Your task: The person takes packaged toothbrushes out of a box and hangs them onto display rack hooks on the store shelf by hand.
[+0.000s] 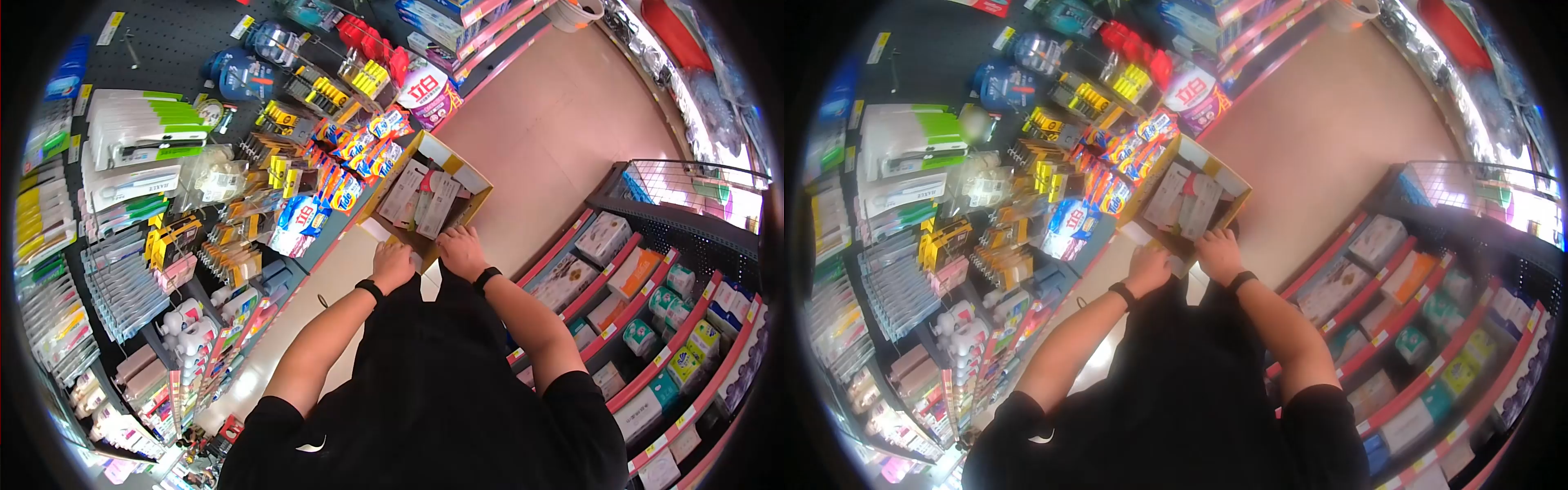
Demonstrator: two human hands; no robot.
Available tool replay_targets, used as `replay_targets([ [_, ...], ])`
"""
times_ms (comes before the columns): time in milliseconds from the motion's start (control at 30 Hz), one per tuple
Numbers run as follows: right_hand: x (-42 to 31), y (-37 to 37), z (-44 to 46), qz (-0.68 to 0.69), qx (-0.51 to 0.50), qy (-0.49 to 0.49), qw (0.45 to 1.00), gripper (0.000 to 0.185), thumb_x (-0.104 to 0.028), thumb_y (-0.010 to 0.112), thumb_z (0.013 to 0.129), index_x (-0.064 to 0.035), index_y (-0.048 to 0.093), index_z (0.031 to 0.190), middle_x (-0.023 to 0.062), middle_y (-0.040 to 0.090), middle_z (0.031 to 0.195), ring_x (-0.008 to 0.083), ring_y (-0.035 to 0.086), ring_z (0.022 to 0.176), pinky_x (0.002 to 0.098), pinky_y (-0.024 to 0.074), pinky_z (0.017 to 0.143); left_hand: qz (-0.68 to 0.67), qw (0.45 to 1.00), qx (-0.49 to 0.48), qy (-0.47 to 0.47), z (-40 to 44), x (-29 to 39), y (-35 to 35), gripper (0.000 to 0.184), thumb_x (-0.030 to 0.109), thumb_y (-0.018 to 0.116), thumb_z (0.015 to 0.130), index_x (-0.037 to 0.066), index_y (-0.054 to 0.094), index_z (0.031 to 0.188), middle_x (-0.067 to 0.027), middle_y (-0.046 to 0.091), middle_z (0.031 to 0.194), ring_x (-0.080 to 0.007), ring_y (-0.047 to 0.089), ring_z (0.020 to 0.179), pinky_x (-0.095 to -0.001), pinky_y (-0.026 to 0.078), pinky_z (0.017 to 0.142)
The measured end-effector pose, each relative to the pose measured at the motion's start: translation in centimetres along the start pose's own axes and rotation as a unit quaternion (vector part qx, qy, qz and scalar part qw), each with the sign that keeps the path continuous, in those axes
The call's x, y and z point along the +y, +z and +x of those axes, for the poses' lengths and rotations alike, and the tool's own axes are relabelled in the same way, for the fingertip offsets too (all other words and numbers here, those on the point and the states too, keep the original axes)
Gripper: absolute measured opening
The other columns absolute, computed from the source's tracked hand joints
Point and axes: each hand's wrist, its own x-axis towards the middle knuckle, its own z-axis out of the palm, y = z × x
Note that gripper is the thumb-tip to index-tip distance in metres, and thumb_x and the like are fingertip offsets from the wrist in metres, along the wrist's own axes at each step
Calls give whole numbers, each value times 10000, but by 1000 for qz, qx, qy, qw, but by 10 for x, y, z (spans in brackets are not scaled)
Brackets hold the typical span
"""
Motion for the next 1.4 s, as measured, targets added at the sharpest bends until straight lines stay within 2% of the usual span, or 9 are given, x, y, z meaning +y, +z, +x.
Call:
replay_targets([
  [200, 4, 17, 7, -46, 28, -5, 999, 113, -172, 585, 840, -96, 663, 872, 57, 643, 866, 239, 609, 962, 417, 374, 1007, -58, 987, -125, -85, 44, 12, 20, 222, 167, 577, 842, 30, 653, 1000, -186, 682, 1005, -367, 653, 1001, -485, 523, 836],
  [300, 11, 25, 11, -21, 8, -8, 1000, 116, -174, 588, 832, -90, 660, 869, 64, 642, 866, 236, 610, 945, 411, 368, 1031, -99, 984, -135, -56, 74, -13, 77, 243, 180, 573, 853, 34, 648, 1033, -192, 680, 1011, -370, 652, 1023, -482, 534, 839],
  [467, 15, 21, 16, 11, 36, -24, 999, 109, -153, 630, 768, -92, 639, 858, 63, 626, 843, 242, 605, 907, 402, 391, 1014, -107, 965, -218, -100, 115, -3, 78, 359, 234, 601, 856, 167, 634, 1207, -205, 553, 1255, -389, 610, 1118, -454, 524, 915],
  [700, 17, 28, 15, 56, 49, -23, 997, 128, -138, 666, 726, -122, 624, 845, 28, 612, 836, 210, 606, 924, 389, 393, 1013, -122, 981, -100, -111, 151, -31, 151, 443, 205, 592, 828, 200, 611, 1271, -198, 437, 1391, -423, 532, 1201, -481, 477, 1003],
  [833, 16, 31, 17, 58, 66, -10, 996, 138, -130, 656, 736, -140, 642, 873, 14, 619, 850, 193, 607, 942, 379, 389, 1014, -120, 981, -119, -97, 177, -42, 180, 421, 172, 598, 816, 65, 616, 1224, -205, 522, 1327, -388, 558, 1180, -468, 480, 988],
  [1033, 19, 31, 16, 58, 67, -20, 996, 147, -135, 652, 743, -143, 651, 890, 8, 621, 860, 187, 605, 945, 370, 380, 1022, -243, 958, -6, -153, 168, -29, 145, 248, 118, 663, 764, 17, 684, 990, -174, 621, 1189, -397, 608, 1059, -456, 500, 903],
  [1133, 20, 29, 16, 54, 60, -20, 997, 155, -140, 656, 739, -142, 651, 894, 5, 622, 866, 183, 602, 951, 367, 377, 1025, -293, 938, -28, -183, 168, -25, 132, 171, 88, 698, 731, 17, 683, 886, -201, 667, 1048, -412, 634, 955, -465, 514, 845],
  [1333, 21, 29, 15, 50, 53, -22, 997, 160, -150, 669, 727, -134, 645, 885, 5, 605, 861, 184, 591, 948, 371, 376, 1029, -259, 941, 71, -206, 163, -13, 158, 278, 149, 695, 774, 47, 652, 1029, -248, 677, 901, -445, 647, 878, -482, 529, 805],
  [1400, 22, 30, 14, 49, 47, -23, 997, 160, -153, 673, 725, -130, 642, 880, 6, 598, 857, 187, 589, 943, 372, 375, 1031, -246, 948, 8, -201, 164, -17, 170, 277, 163, 666, 802, 40, 641, 1049, -250, 678, 944, -442, 647, 920, -487, 525, 827],
])
